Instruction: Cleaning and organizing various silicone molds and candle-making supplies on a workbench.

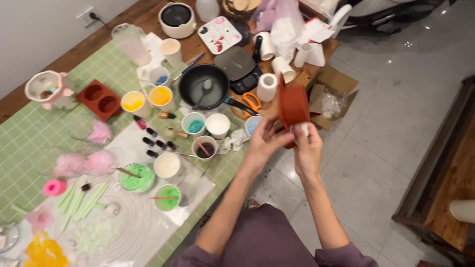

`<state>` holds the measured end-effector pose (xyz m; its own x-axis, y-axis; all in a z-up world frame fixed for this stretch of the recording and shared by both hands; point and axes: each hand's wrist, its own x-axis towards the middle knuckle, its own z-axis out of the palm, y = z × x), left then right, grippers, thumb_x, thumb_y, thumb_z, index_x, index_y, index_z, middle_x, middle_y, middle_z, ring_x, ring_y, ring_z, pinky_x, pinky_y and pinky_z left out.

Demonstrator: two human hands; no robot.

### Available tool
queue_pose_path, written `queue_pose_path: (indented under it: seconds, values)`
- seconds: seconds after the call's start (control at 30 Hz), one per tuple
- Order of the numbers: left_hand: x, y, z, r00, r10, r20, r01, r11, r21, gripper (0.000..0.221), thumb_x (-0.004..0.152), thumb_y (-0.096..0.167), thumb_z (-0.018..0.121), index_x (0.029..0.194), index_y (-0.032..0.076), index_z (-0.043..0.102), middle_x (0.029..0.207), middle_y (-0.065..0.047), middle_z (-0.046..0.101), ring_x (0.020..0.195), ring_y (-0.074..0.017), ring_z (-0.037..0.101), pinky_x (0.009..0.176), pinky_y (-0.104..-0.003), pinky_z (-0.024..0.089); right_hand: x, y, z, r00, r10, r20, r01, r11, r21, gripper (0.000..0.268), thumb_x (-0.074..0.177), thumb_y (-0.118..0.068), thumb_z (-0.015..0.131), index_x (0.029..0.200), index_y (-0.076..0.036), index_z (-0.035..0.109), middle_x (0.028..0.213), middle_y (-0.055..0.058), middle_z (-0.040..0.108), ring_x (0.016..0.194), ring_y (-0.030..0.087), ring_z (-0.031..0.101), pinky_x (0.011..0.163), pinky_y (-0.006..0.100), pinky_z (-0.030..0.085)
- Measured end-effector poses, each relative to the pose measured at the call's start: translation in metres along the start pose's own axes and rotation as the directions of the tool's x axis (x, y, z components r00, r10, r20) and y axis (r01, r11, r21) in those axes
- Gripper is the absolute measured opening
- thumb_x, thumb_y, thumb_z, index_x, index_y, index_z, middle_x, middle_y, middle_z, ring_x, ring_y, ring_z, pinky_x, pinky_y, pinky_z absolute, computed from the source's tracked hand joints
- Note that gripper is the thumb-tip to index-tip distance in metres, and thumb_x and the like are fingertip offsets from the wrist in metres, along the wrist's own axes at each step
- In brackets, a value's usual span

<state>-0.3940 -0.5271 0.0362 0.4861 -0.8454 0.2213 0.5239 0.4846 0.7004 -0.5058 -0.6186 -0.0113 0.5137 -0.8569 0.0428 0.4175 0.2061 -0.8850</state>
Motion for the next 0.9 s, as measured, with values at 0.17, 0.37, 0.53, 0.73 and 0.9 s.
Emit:
queue_pose_path:
  seconds: [0.17,0.37,0.53,0.73,0.9]
  values:
    - [-0.024,-0.051,0.028,0.972,0.087,-0.219,0.08,0.752,0.654,0.032,0.1,0.01,0.062,0.131,0.001,0.057,0.125,-0.014,0.071,0.101,-0.0234,0.072,0.082,-0.034,0.06,0.002,0.013,-0.028,0.992,-0.056,-0.113,0.025,0.965,-0.261,0.023,0.102,-0.004,0.059,0.125,0.0,0.062,0.106,0.003,0.07,0.083,0.009,0.062,0.068,0.027,0.05]
    - [-0.041,-0.113,-0.011,0.866,0.108,-0.488,0.248,0.755,0.607,0.017,0.109,0.016,0.047,0.117,0.002,0.052,0.086,-0.01,0.064,0.076,-0.0165,0.061,0.067,-0.035,0.05,0.014,0.047,-0.06,0.99,-0.132,-0.048,0.091,0.863,-0.497,0.01,0.103,-0.009,0.065,0.111,-0.002,0.065,0.1,0.001,0.068,0.085,0.004,0.059,0.072,0.022,0.049]
    - [-0.045,-0.124,-0.036,0.796,0.218,-0.565,0.129,0.85,0.51,0.012,0.114,0.015,0.047,0.113,0.004,0.049,0.099,-0.006,0.055,0.089,-0.0112,0.049,0.08,-0.03,0.047,0.021,0.029,-0.07,0.996,0.032,-0.079,-0.06,0.92,-0.386,0.014,0.105,-0.014,0.067,0.11,-0.001,0.066,0.096,0.001,0.068,0.081,0.005,0.058,0.069,0.022,0.047]
    - [-0.037,-0.097,-0.021,0.777,0.049,-0.628,0.054,0.988,0.145,0.015,0.113,0.02,0.043,0.116,0.006,0.043,0.106,-0.006,0.052,0.085,-0.012,0.047,0.071,-0.031,0.045,-0.008,-0.025,-0.038,0.992,0.07,0.101,-0.038,0.957,-0.286,0.032,0.103,-0.01,0.063,0.135,-0.005,0.062,0.108,0.0,0.069,0.097,0.006,0.062,0.089,0.021,0.049]
    - [-0.03,-0.096,0.019,0.851,0.125,-0.51,0.166,0.857,0.488,0.016,0.111,0.016,0.047,0.12,0.002,0.046,0.092,-0.011,0.062,0.077,-0.0149,0.057,0.063,-0.032,0.048,-0.004,-0.022,-0.018,0.888,-0.222,0.403,0.436,0.689,-0.579,0.012,0.097,0.001,0.062,0.108,0.0,0.063,0.138,0.015,0.058,0.117,0.015,0.059,0.091,0.027,0.051]
